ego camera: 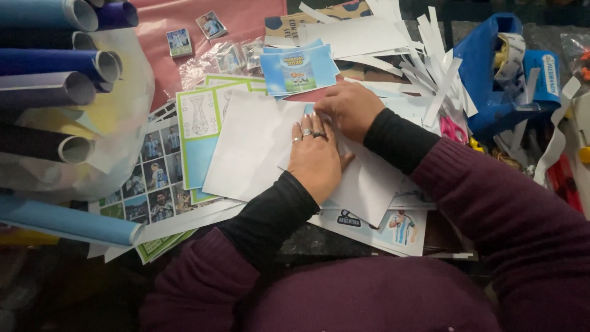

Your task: The recorder is assembling and inspecting printed sticker sheets or pages for a sticker book.

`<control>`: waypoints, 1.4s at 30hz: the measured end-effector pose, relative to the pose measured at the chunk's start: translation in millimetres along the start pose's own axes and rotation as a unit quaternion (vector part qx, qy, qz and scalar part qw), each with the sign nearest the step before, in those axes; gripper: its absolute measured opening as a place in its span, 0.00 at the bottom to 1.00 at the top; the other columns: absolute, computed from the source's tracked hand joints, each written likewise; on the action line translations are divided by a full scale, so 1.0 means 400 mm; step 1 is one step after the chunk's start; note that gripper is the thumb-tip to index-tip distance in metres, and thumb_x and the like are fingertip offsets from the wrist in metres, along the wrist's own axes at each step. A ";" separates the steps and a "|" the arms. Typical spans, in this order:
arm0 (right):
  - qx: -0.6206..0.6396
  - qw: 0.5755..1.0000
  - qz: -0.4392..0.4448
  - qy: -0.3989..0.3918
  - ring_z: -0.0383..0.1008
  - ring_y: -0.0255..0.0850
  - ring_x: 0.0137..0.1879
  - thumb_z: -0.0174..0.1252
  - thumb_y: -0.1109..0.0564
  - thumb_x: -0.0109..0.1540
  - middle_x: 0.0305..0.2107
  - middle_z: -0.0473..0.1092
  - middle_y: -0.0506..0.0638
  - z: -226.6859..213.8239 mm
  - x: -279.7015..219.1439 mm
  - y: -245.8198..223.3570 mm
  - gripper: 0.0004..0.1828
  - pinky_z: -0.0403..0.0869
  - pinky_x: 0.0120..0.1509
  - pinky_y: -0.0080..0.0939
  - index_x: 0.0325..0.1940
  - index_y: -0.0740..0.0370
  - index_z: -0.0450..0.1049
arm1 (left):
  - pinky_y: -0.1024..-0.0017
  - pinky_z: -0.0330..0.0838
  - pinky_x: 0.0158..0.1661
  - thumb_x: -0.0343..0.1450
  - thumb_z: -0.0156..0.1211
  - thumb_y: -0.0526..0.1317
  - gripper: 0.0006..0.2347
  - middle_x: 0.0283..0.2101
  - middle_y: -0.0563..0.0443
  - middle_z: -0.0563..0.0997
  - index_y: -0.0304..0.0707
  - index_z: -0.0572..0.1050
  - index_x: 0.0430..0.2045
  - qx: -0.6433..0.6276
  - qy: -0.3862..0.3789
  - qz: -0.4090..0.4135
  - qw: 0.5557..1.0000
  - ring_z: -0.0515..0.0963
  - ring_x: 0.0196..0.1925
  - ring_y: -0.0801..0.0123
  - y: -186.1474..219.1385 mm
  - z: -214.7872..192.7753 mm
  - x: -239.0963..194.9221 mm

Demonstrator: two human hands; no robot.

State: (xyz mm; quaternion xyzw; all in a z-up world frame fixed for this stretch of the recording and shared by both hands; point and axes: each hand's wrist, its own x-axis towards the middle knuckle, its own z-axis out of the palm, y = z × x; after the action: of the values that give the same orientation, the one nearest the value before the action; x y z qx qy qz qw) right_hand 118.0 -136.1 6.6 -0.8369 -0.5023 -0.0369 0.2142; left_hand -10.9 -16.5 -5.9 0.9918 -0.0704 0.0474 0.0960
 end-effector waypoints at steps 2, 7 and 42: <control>-0.006 1.000 0.002 0.011 0.74 0.55 0.45 0.58 0.62 0.61 0.36 0.76 0.54 0.006 -0.003 0.007 0.09 0.72 0.50 0.54 0.43 0.60 0.82 | 0.45 0.46 0.68 0.72 0.51 0.58 0.37 0.67 0.20 0.61 0.15 0.58 0.64 -0.005 0.003 -0.004 1.000 0.58 0.71 0.34 0.001 0.002 -0.001; -0.013 1.000 0.008 0.005 0.74 0.55 0.47 0.58 0.61 0.62 0.37 0.76 0.54 -0.004 -0.032 0.011 0.08 0.72 0.52 0.54 0.42 0.60 0.82 | 0.45 0.46 0.68 0.72 0.51 0.59 0.37 0.68 0.20 0.61 0.15 0.59 0.63 0.004 0.002 0.005 1.000 0.58 0.71 0.33 -0.003 0.006 0.000; -0.078 0.991 0.078 -0.073 0.73 0.50 0.50 0.60 0.66 0.53 0.36 0.75 0.49 -0.193 -0.421 -0.017 0.15 0.72 0.54 0.50 0.42 0.56 0.80 | 0.45 0.54 0.66 0.72 0.57 0.58 0.35 0.65 0.21 0.66 0.16 0.64 0.60 0.039 0.064 0.039 0.996 0.63 0.68 0.35 -0.018 0.020 -0.011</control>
State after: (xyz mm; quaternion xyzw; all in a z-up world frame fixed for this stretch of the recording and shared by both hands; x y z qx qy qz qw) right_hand 41.1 -302.7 32.1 -0.8883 -0.4450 0.0021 0.1136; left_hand -13.4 -10.8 -15.6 0.9862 -0.1009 0.1170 0.0592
